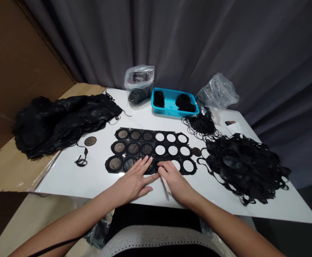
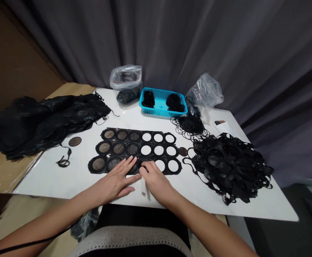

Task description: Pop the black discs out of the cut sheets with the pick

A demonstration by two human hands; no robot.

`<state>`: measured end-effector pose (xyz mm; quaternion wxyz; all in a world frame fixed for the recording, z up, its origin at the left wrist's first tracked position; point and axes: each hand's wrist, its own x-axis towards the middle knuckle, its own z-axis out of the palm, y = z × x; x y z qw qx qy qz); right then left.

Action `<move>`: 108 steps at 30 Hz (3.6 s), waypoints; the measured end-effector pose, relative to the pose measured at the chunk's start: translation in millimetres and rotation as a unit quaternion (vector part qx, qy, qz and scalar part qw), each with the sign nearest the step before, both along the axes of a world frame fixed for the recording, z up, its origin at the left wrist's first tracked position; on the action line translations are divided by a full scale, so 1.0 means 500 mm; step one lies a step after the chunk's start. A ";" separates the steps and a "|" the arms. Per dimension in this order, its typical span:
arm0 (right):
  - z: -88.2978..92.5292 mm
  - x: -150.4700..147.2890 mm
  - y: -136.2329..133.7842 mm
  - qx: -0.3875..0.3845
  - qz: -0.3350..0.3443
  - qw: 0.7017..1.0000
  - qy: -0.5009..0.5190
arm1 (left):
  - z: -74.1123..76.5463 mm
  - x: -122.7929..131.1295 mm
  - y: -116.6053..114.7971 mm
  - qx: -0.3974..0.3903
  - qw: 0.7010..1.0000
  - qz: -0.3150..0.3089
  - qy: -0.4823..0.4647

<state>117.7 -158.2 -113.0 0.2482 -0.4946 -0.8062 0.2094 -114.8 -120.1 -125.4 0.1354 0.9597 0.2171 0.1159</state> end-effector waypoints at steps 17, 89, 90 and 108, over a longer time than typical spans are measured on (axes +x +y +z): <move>0.059 0.131 0.107 0.109 -0.299 0.948 0.013 | 0.025 -0.060 -0.026 -0.007 1.000 0.007 0.013; -0.003 -0.042 0.181 -0.121 0.054 0.984 0.117 | -0.008 -0.061 0.066 0.027 0.994 0.092 0.047; -0.002 -0.042 0.182 -0.123 0.057 0.984 0.116 | -0.006 -0.061 0.066 0.026 0.994 0.092 0.049; -0.024 -0.036 0.165 0.032 -0.086 0.995 0.045 | -0.021 -0.064 0.062 0.035 0.993 0.107 0.031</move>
